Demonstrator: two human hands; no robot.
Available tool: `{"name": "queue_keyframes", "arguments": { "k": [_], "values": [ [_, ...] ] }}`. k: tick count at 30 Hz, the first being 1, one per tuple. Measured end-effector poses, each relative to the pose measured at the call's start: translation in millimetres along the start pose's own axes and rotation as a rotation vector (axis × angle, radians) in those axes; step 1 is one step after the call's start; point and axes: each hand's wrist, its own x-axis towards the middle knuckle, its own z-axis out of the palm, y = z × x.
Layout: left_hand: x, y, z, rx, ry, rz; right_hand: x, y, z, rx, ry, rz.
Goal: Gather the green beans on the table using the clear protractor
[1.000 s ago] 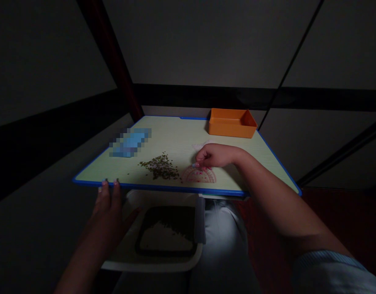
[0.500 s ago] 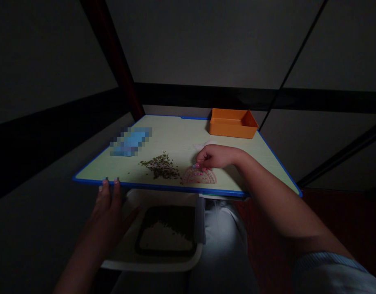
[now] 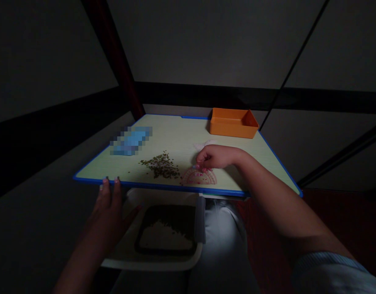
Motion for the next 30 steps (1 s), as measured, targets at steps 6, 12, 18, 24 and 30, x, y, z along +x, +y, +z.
{"name": "queue_keyframes", "arguments": {
  "k": [6,12,18,24,30],
  "values": [
    [-1.0,-2.1,2.3,-0.006,0.024,0.012,0.2,2.0,0.2,-0.01,-0.004,-0.008],
    [-0.2,-2.0,1.8,-0.014,0.032,0.019,-0.5,2.2,-0.2,-0.007,-0.013,-0.026],
    [-0.6,-1.1,1.9,0.002,0.014,0.013,-2.4,-0.7,-1.3,-0.035,0.011,-0.013],
    [-1.3,-1.1,0.9,-0.004,0.016,0.012,-3.9,-0.6,-2.5,-0.052,0.061,-0.002],
    [-0.2,-0.3,1.2,0.0,0.017,0.017,-2.6,2.9,-2.1,-0.065,0.056,0.019]
  ]
}}
